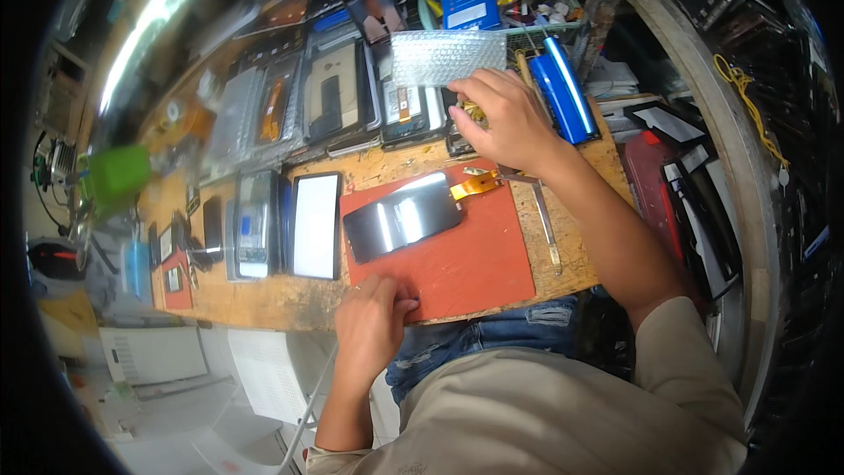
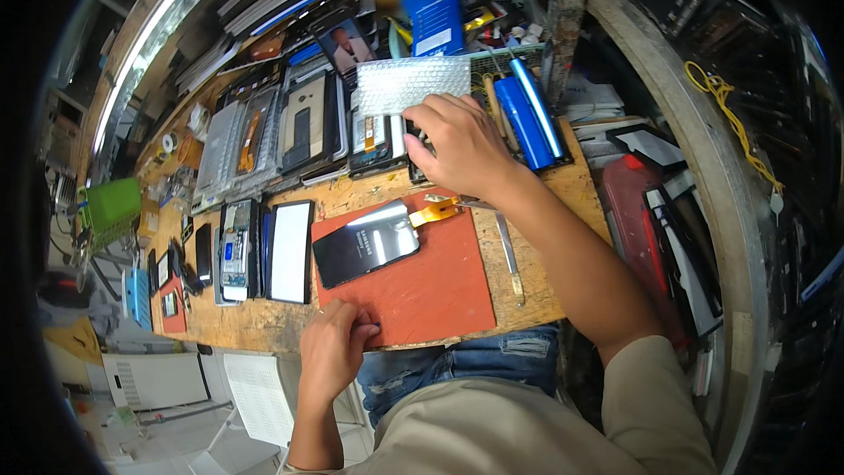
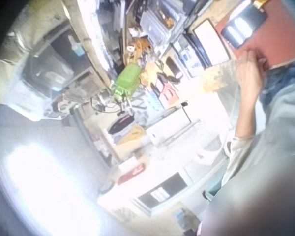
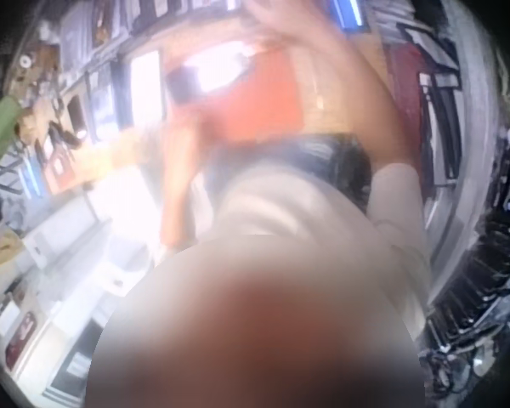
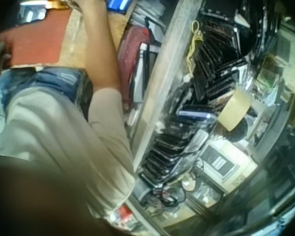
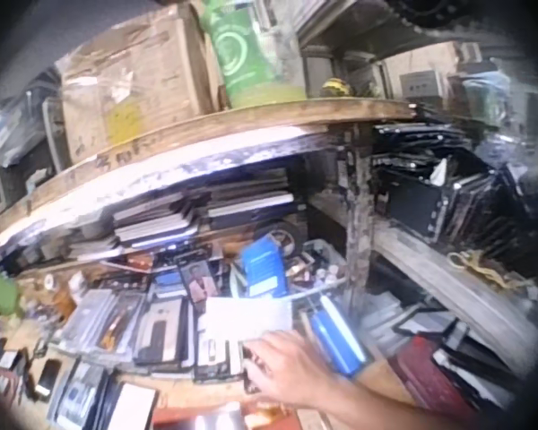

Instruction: The person handles a smartphone screen assembly, aligns and connects a ribbon cable, and places the screen onto the phone body. The person then picks up a small screw and a screwdriver and appears to prepare to secure the assembly.

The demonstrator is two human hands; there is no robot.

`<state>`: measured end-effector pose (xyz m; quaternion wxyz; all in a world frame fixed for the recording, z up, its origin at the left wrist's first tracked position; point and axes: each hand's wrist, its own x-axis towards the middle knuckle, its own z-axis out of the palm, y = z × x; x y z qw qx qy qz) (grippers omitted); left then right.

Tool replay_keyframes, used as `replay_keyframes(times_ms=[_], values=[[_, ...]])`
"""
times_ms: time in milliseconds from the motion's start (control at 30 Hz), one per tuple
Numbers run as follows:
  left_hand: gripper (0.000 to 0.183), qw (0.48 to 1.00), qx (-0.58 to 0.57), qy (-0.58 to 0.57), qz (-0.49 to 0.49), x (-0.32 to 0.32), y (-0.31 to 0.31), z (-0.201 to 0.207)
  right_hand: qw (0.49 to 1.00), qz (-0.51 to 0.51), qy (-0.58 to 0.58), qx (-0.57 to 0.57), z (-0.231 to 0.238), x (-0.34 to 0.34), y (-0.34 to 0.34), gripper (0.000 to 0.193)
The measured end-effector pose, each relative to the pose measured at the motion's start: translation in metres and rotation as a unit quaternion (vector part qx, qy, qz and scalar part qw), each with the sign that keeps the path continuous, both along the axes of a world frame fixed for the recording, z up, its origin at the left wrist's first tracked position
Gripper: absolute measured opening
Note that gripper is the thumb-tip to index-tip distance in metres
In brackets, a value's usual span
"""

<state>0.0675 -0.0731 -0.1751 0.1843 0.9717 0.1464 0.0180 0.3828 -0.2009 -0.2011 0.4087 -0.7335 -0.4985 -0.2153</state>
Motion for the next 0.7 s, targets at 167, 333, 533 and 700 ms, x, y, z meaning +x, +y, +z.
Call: replay_keyframes(times_ms=[167, 333, 533, 700], values=[[0.013, 0.998, 0.042, -0.030, -0.048, 0.001, -0.004, 0.001, 0.990, -0.091, 0.036, -0.097, -0.007, 0.016, -0.011, 0.043], [0.014, 0.995, -0.094, -0.026, -0.011, 0.004, 0.008, 0.021, 0.987, -0.131, 0.006, -0.097, -0.016, 0.022, -0.008, 0.078], [0.017, 0.918, -0.244, -0.312, -0.010, 0.067, 0.082, 0.053, 0.972, -0.192, -0.060, -0.119, -0.019, 0.033, 0.011, 0.090], [0.016, 0.871, -0.322, -0.365, 0.067, 0.140, 0.126, 0.051, 0.971, -0.214, -0.102, -0.041, -0.012, 0.030, 0.010, 0.021]])
